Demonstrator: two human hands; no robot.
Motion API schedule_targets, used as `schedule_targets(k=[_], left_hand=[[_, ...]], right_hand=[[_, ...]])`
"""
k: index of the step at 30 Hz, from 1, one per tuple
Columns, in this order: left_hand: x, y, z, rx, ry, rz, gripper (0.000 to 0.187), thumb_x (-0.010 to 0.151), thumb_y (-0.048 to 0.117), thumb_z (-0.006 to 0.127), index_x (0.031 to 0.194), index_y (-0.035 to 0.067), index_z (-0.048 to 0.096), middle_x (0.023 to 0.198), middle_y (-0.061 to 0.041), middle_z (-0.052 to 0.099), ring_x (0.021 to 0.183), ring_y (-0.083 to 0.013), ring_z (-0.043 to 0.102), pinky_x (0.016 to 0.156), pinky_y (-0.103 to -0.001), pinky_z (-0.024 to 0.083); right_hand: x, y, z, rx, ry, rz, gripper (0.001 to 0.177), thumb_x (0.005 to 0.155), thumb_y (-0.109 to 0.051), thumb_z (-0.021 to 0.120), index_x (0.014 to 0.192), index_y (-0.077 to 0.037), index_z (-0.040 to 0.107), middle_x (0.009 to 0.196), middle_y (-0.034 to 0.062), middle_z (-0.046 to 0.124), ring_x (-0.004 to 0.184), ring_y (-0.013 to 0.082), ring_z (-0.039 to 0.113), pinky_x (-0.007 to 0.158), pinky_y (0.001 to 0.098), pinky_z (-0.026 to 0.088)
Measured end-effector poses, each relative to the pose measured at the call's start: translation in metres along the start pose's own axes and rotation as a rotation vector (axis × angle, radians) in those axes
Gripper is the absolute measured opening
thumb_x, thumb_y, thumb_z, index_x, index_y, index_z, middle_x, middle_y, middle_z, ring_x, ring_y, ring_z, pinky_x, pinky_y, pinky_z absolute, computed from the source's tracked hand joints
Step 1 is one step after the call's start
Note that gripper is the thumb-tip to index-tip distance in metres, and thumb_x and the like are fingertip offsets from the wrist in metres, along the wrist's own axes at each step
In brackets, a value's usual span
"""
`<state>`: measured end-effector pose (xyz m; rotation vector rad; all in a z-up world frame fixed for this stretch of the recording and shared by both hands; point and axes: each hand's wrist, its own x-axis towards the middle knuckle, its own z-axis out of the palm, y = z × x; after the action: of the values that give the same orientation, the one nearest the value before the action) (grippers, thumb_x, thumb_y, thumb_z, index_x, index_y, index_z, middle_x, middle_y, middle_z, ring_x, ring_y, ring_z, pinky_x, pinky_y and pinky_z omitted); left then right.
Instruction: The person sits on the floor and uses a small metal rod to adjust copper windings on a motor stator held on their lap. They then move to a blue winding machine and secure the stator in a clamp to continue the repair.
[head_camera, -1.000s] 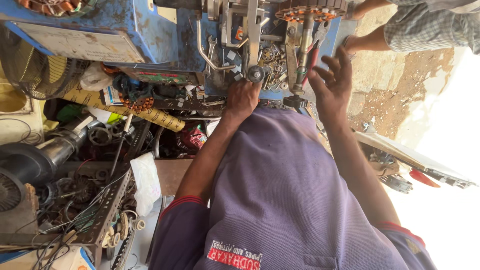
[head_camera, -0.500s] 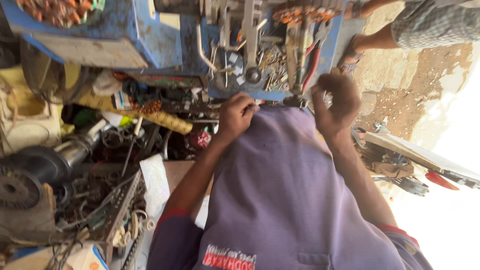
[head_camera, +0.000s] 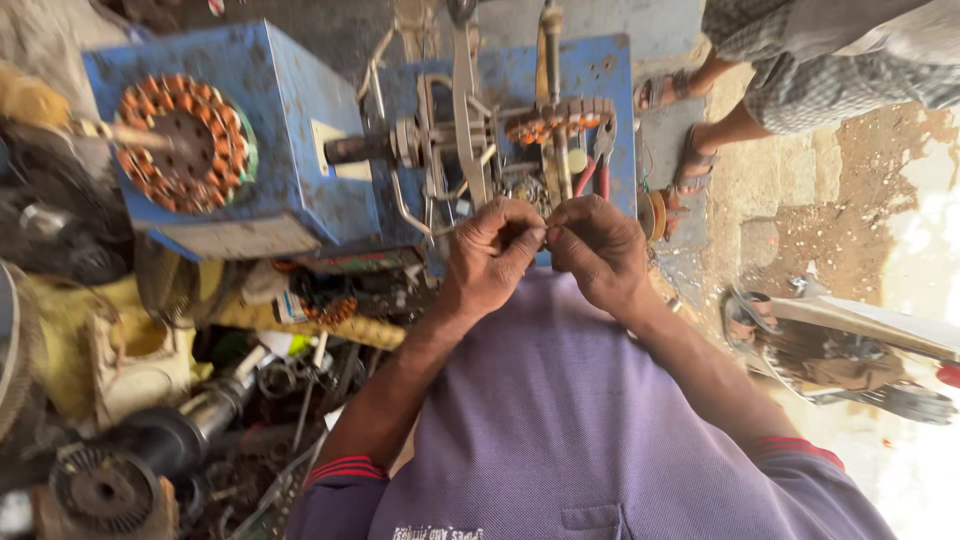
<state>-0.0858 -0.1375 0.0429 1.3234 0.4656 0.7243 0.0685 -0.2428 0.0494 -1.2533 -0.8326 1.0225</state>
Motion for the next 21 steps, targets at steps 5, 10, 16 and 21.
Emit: schedule_targets(k=[5, 10, 16, 21], left_hand=[[0.029, 0.022, -0.008, 0.582, -0.127, 0.515, 0.028, 0.092, 0.001, 0.074, 0.117, 0.001, 0.063, 0.106, -0.014, 0.070, 0.095, -0.0276, 0.072, 0.079, -0.038, 0.061], [0.055, 0.048, -0.018, 0.681, -0.239, 0.564, 0.023, 0.090, -0.005, 0.072, 0.111, 0.003, 0.065, 0.108, -0.014, 0.072, 0.100, -0.0299, 0.074, 0.085, -0.039, 0.061], [0.078, 0.039, -0.019, 0.398, -0.276, 0.253, 0.023, 0.090, -0.002, 0.076, 0.110, 0.002, 0.065, 0.106, -0.011, 0.072, 0.095, -0.0227, 0.074, 0.081, -0.032, 0.061], [0.110, 0.021, -0.021, 0.491, -0.259, 0.209, 0.017, 0.093, -0.002, 0.073, 0.108, 0.006, 0.070, 0.099, -0.009, 0.074, 0.089, -0.0206, 0.074, 0.077, -0.033, 0.062]], right_hand=[[0.027, 0.006, -0.011, 0.479, 0.072, 0.137, 0.007, 0.098, 0.001, 0.066, 0.102, -0.003, 0.062, 0.082, 0.0054, 0.064, 0.062, 0.0130, 0.059, 0.053, 0.0262, 0.048], [0.038, -0.010, -0.012, 0.346, 0.042, 0.182, 0.015, 0.094, -0.001, 0.067, 0.107, -0.006, 0.065, 0.088, 0.0060, 0.067, 0.072, 0.0149, 0.063, 0.062, 0.0277, 0.053], [0.039, -0.023, -0.011, -0.638, 0.140, -0.485, 0.014, 0.092, -0.002, 0.072, 0.105, -0.003, 0.068, 0.103, 0.0122, 0.070, 0.094, 0.0259, 0.071, 0.086, 0.0356, 0.055], [0.053, -0.010, -0.021, -0.712, 0.238, -0.434, 0.034, 0.088, -0.013, 0.085, 0.115, -0.003, 0.066, 0.114, 0.0129, 0.066, 0.108, 0.0303, 0.068, 0.094, 0.0398, 0.055]])
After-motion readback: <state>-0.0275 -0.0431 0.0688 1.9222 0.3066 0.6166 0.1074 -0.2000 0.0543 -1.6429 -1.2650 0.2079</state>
